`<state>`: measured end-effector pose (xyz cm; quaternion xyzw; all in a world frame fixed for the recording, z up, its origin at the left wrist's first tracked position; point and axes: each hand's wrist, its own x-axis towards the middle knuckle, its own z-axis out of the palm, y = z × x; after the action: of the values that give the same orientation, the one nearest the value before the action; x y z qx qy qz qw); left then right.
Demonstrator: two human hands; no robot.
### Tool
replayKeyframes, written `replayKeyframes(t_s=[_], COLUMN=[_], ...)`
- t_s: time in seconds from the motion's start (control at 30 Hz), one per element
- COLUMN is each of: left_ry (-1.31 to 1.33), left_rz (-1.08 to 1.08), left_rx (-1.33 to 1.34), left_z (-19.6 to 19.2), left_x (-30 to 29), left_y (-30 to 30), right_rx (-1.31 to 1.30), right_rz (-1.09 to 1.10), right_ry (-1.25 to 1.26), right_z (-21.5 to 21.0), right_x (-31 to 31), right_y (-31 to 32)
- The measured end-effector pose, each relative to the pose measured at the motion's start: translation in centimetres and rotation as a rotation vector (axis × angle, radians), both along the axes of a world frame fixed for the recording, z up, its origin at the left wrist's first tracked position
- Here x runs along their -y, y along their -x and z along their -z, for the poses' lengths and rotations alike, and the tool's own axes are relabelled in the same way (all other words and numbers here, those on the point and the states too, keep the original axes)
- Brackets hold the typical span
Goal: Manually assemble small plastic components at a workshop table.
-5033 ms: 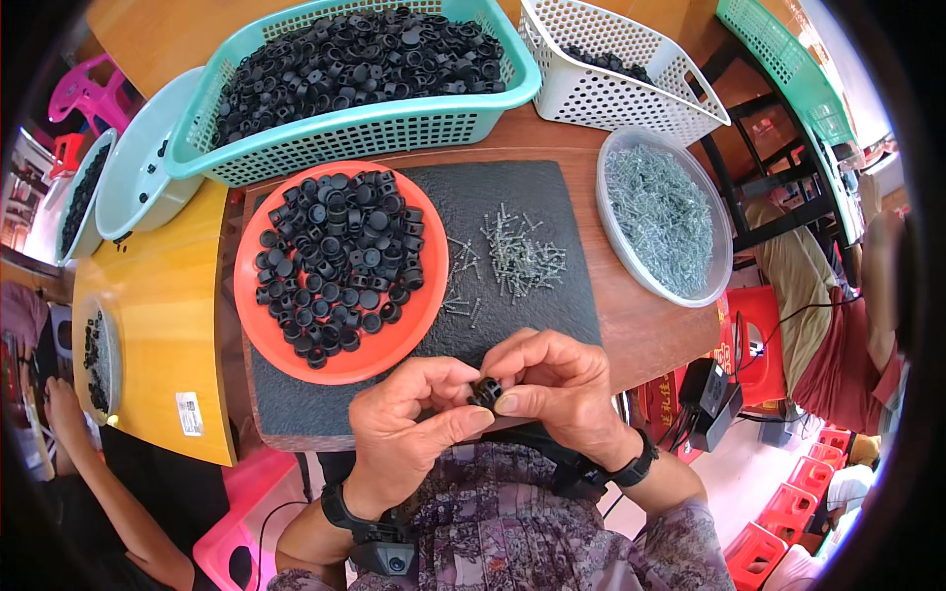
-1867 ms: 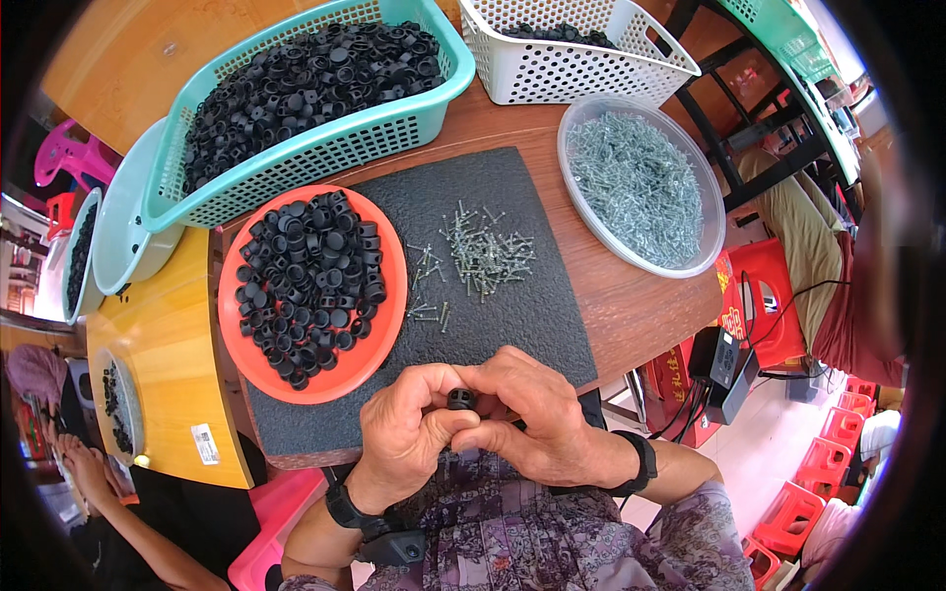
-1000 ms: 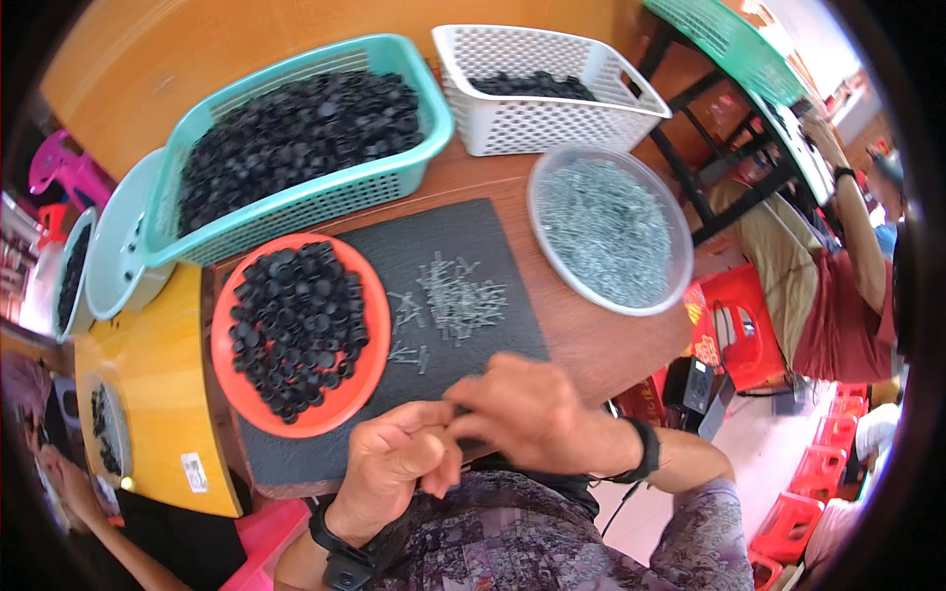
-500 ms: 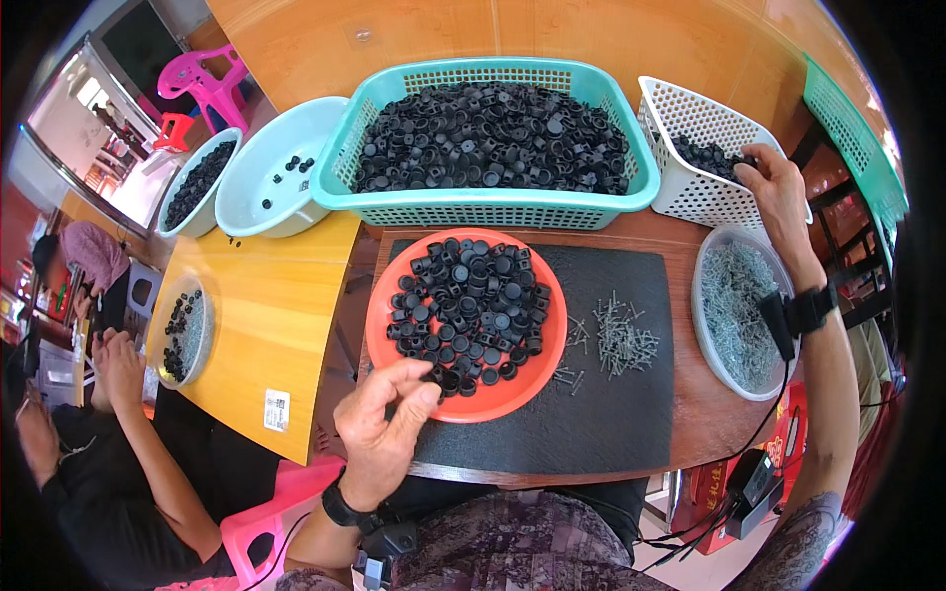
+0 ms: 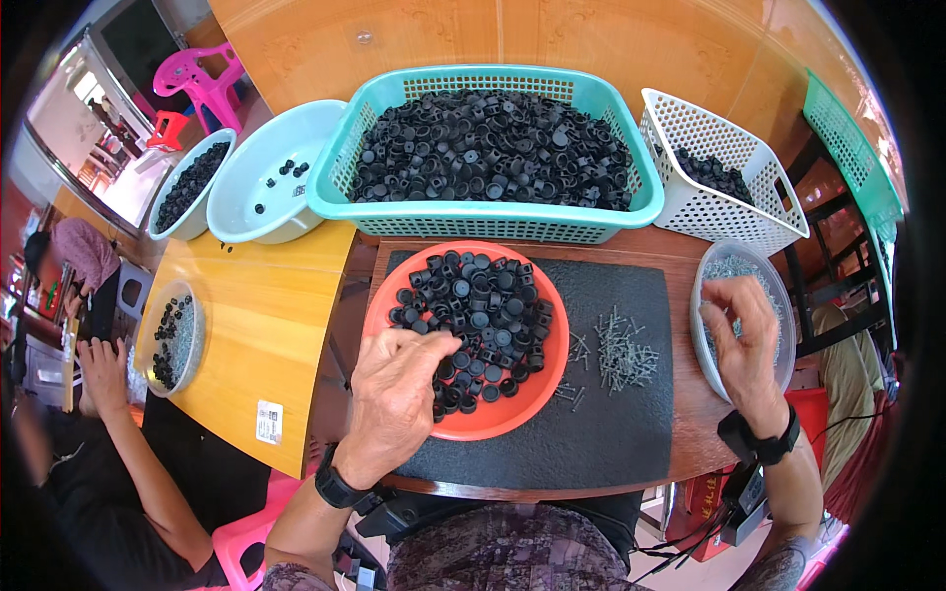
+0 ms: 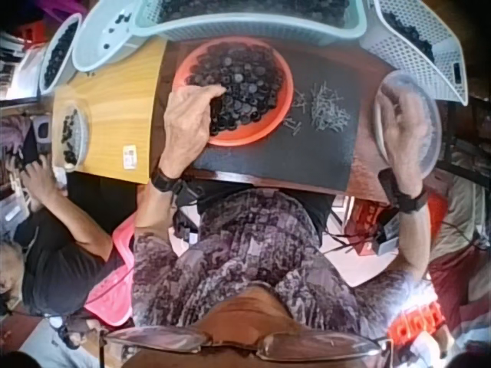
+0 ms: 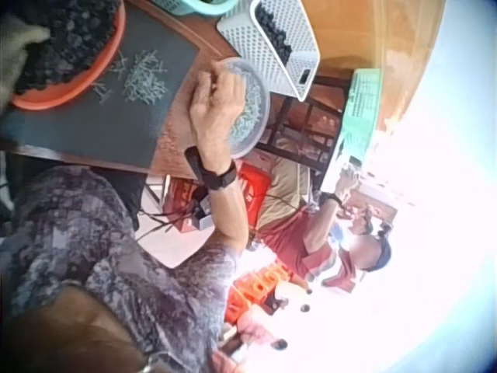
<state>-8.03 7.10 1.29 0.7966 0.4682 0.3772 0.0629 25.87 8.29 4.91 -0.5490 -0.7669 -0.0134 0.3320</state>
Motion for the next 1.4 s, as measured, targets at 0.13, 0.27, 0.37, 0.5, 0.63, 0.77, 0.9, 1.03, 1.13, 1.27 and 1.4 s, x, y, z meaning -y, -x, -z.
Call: replayKeyframes(t_s=[0.13,0.27,0.37,0.5,0.63,0.77,0.9,1.03,1.13,1.27,1.4], left_ry=[0.095,0.301,0.206,0.159,0.147,0.311,0.321,0.286,0.109,0.124,0.079], left_rz=[0.032,0.005,-0.021,-0.051,-0.060,-0.111,-0.082,-0.077,-0.072,-0.028,0.001], left_rx=[-0.026,0.242,0.261,0.246,0.294,0.374,0.456,0.387,0.122,0.129,0.042], left_z=[-0.3,0.1,0.0,-0.3,-0.5,-0.3,0.5,-0.8,-0.6,-1.0,-1.3], left_x=[0.8,1.1,0.3,-0.7,-1.2,-0.6,-1.2,-1.5,-2.0,-2.9,-4.0], left_y=[0.7,1.3,1.0,1.3,2.2,3.0,3.1,2.5,2.9,2.2,1.8], right_rx=[-0.050,-0.087,-0.102,-0.102,-0.107,-0.136,-0.223,-0.267,-0.268,-0.303,-0.304], right_rz=[-0.018,-0.015,-0.028,-0.045,-0.051,-0.041,-0.085,-0.098,-0.092,-0.086,-0.117], right_ry=[0.068,0.065,0.081,0.086,0.086,0.115,0.141,0.164,0.183,0.208,0.196], right_z=[0.1,0.4,0.7,0.7,0.4,0.7,2.2,2.3,3.0,3.5,3.6], right_x=[1.5,2.2,2.5,3.2,4.1,5.5,6.9,8.2,8.9,9.3,9.6], right_y=[0.3,0.6,0.8,1.2,1.1,1.8,3.3,4.2,4.3,4.5,4.8])
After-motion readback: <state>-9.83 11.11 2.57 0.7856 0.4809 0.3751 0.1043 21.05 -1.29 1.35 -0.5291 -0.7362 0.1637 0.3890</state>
